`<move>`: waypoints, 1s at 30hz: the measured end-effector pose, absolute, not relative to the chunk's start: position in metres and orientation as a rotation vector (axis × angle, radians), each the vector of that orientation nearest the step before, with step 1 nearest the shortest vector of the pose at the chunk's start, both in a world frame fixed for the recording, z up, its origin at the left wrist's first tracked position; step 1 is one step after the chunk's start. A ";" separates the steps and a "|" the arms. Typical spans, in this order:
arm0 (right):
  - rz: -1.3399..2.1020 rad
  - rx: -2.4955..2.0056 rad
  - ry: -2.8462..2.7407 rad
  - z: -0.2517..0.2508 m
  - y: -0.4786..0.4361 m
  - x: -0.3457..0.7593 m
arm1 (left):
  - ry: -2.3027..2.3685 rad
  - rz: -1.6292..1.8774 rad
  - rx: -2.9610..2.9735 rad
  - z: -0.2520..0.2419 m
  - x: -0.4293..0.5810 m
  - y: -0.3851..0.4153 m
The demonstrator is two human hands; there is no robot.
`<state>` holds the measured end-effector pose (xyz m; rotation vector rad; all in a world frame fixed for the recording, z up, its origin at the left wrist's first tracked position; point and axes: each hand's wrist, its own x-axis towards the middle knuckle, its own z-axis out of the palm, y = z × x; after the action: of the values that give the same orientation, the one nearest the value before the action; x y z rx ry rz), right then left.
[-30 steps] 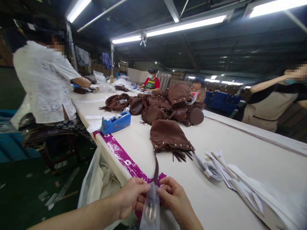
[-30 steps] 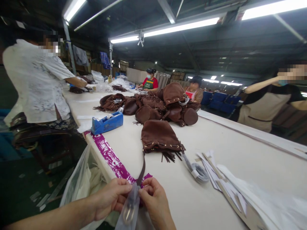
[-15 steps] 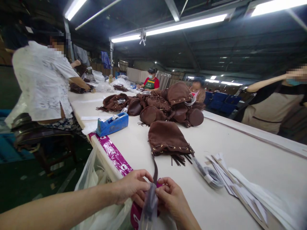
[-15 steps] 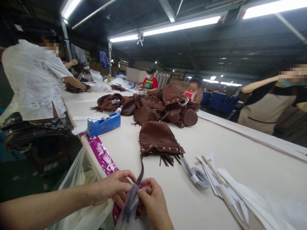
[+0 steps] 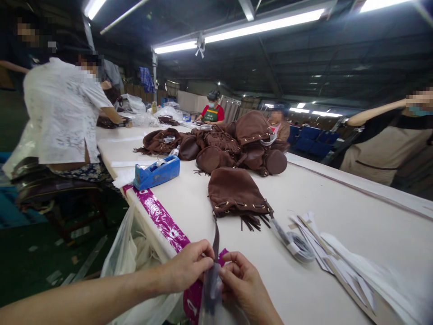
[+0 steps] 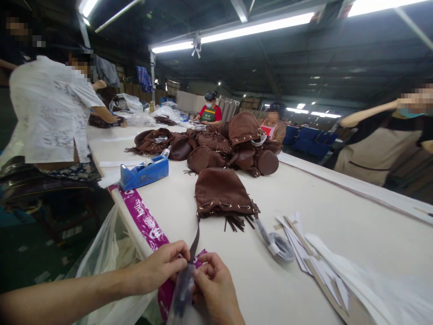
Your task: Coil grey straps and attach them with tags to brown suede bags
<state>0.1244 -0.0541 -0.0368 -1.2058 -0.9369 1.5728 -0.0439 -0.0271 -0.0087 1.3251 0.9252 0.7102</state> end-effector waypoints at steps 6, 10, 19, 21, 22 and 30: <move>1.554 -1.172 -0.966 -0.036 -0.055 0.126 | 0.863 0.683 1.301 -0.015 -0.049 -0.029; 1.532 -1.164 -0.972 -0.033 -0.057 0.127 | 0.852 0.698 1.310 -0.012 -0.046 -0.031; 1.478 -1.167 -1.035 -0.037 -0.059 0.131 | 0.935 0.739 1.292 -0.019 -0.038 -0.027; 1.475 -1.159 -1.042 -0.035 -0.057 0.130 | 0.938 0.709 1.352 -0.017 -0.039 -0.025; 1.479 -1.155 -1.040 -0.034 -0.057 0.130 | 0.938 0.715 1.396 -0.015 -0.039 -0.024; 1.459 -1.202 -1.033 -0.035 -0.053 0.131 | 0.817 0.689 1.355 -0.018 -0.047 -0.020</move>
<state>0.1315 -0.0532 -0.0353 -1.2016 -1.0328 1.4591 -0.0467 -0.0199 -0.0179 1.3546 0.8171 0.6889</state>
